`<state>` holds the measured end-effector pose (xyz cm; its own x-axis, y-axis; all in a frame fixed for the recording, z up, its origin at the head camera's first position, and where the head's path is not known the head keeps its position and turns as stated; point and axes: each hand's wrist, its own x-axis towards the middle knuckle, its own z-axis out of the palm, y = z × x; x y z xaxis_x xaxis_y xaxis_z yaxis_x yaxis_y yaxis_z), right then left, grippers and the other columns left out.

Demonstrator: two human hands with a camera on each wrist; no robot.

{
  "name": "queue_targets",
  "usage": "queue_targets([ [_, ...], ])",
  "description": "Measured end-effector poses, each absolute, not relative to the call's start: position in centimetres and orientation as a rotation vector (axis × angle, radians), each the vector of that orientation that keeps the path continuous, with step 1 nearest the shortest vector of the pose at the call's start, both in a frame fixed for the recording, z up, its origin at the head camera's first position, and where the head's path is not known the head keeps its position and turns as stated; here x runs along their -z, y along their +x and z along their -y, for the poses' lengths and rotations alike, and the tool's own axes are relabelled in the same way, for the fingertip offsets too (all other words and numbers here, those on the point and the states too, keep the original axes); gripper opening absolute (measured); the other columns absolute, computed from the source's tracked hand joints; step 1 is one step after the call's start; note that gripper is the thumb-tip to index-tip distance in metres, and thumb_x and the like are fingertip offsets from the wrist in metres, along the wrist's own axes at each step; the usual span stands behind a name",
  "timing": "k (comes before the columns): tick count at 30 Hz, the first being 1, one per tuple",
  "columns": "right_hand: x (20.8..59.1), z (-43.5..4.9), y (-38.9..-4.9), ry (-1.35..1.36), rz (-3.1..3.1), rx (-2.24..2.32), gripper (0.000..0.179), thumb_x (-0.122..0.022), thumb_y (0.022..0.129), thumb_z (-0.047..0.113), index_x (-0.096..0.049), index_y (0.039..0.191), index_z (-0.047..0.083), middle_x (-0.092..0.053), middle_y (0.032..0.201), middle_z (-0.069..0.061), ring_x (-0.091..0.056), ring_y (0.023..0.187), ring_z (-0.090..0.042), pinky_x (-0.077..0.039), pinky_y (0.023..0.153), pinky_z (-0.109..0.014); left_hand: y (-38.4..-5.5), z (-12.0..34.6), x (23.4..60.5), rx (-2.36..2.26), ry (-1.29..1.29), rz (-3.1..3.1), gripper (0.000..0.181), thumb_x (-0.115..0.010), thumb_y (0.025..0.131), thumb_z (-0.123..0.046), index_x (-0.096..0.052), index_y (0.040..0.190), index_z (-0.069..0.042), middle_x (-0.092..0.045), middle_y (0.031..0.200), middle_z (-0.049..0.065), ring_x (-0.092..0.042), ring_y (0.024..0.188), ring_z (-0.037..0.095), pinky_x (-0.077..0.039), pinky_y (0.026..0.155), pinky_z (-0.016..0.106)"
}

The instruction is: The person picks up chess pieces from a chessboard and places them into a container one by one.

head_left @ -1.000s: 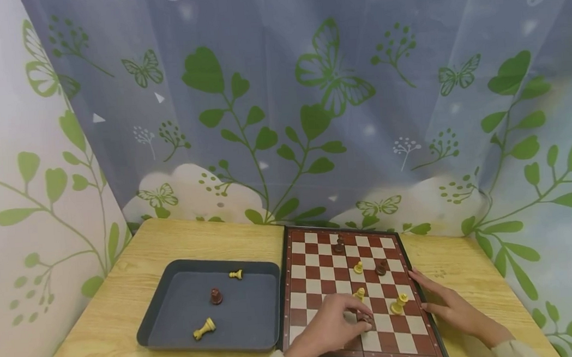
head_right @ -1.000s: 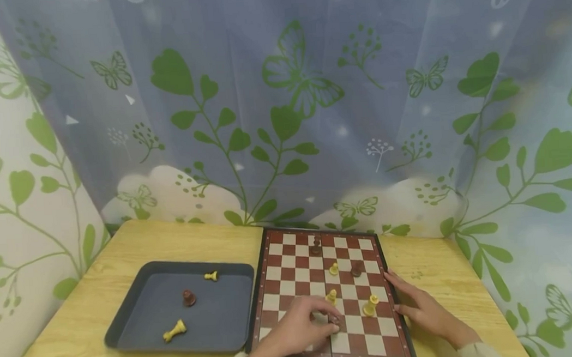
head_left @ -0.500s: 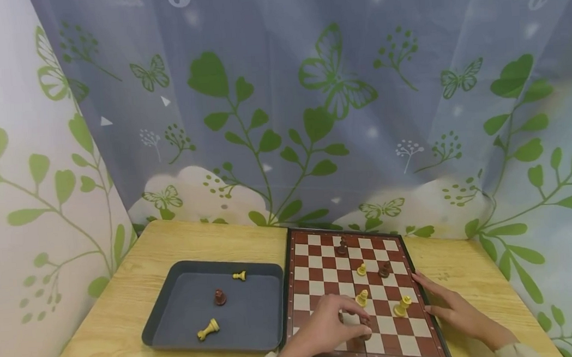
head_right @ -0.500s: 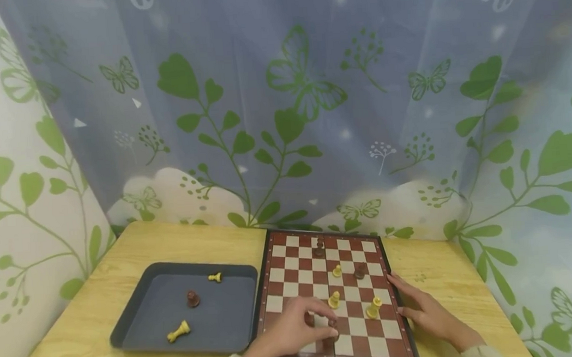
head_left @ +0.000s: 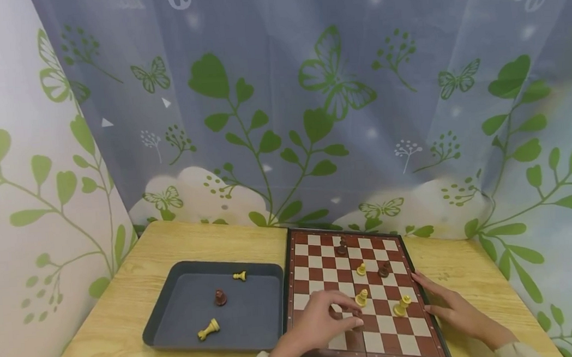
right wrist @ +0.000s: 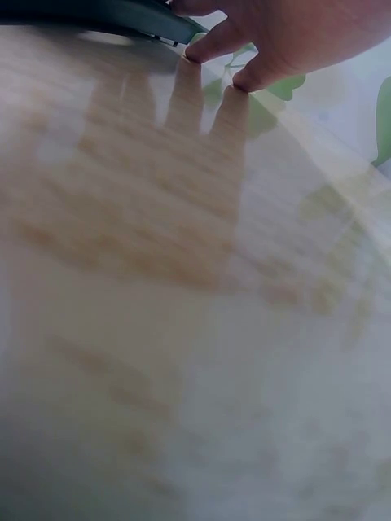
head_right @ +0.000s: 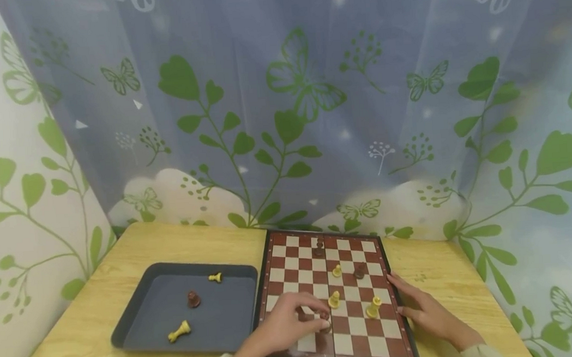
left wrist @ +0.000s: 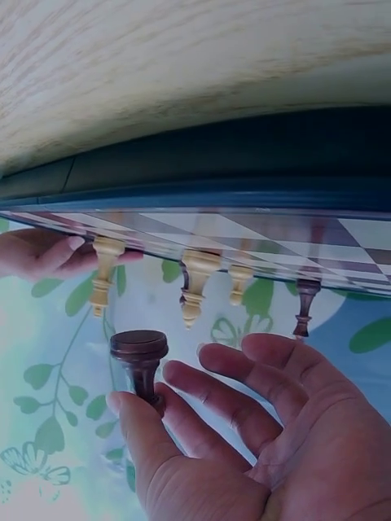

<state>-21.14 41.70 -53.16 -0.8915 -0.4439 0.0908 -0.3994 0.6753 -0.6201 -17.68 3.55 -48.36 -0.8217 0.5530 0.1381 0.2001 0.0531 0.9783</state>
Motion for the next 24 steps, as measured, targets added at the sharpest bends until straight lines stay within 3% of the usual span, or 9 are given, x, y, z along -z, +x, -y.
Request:
queue_targets([
  [5, 53.3, -41.7, -21.3, -0.728, -2.820, 1.025, 0.070, -0.065, 0.099, 0.019, -0.033, 0.161, 0.015, -0.026, 0.165, -0.021, -0.013, 0.136, 0.022, -0.022, 0.102, -0.002, -18.0, -2.8, 48.5, -1.822, 0.792, -2.092, 0.018, -0.076, 0.092, -0.013, -0.078, 0.110, -0.007, -0.072, 0.101, -0.004, -0.065, 0.093, 0.014, -0.055, 0.069, 0.021],
  [11, 53.6, -41.5, -21.2, -0.766, -2.815, 1.065, 0.069, -0.065, 0.099, 0.018, -0.034, 0.160, 0.012, -0.021, 0.166, 0.003, -0.013, 0.137, 0.021, -0.015, 0.100, 0.002, -18.0, -2.3, 48.5, -1.803, 0.795, -2.142, 0.016, -0.075, 0.093, -0.015, -0.079, 0.108, -0.012, -0.073, 0.100, -0.004, -0.064, 0.089, 0.007, -0.054, 0.068, 0.023],
  [17, 53.5, -41.6, -21.0, -0.804, -2.819, 1.070, 0.068, -0.065, 0.099, 0.016, -0.034, 0.159, 0.008, -0.022, 0.166, -0.005, -0.013, 0.138, 0.021, -0.014, 0.101, 0.002, -18.1, -1.7, 48.5, -1.756, 0.823, -2.199, 0.018, -0.074, 0.095, -0.018, -0.079, 0.111, -0.012, -0.073, 0.107, -0.004, -0.065, 0.099, 0.020, -0.050, 0.074, 0.025],
  [20, 53.4, -41.7, -21.0, -0.826, -2.815, 1.088, 0.068, -0.065, 0.099, 0.014, -0.034, 0.159, 0.006, -0.019, 0.165, 0.006, -0.013, 0.139, 0.022, -0.014, 0.100, 0.003, -18.1, -1.4, 48.3, -1.732, 0.841, -2.242, 0.017, -0.073, 0.095, -0.018, -0.079, 0.111, -0.014, -0.074, 0.110, 0.001, -0.063, 0.096, 0.023, -0.049, 0.073, 0.024],
  [24, 53.2, -41.6, -21.1, -0.829, -2.803, 1.096, 0.067, -0.064, 0.100, 0.015, -0.033, 0.159, 0.006, -0.020, 0.166, 0.006, -0.013, 0.140, 0.021, -0.015, 0.100, 0.003, -18.2, -0.8, 48.1, -1.729, 0.839, -2.285, 0.017, -0.073, 0.096, -0.017, -0.079, 0.111, -0.016, -0.075, 0.111, 0.007, -0.063, 0.092, 0.016, -0.053, 0.076, 0.028],
])
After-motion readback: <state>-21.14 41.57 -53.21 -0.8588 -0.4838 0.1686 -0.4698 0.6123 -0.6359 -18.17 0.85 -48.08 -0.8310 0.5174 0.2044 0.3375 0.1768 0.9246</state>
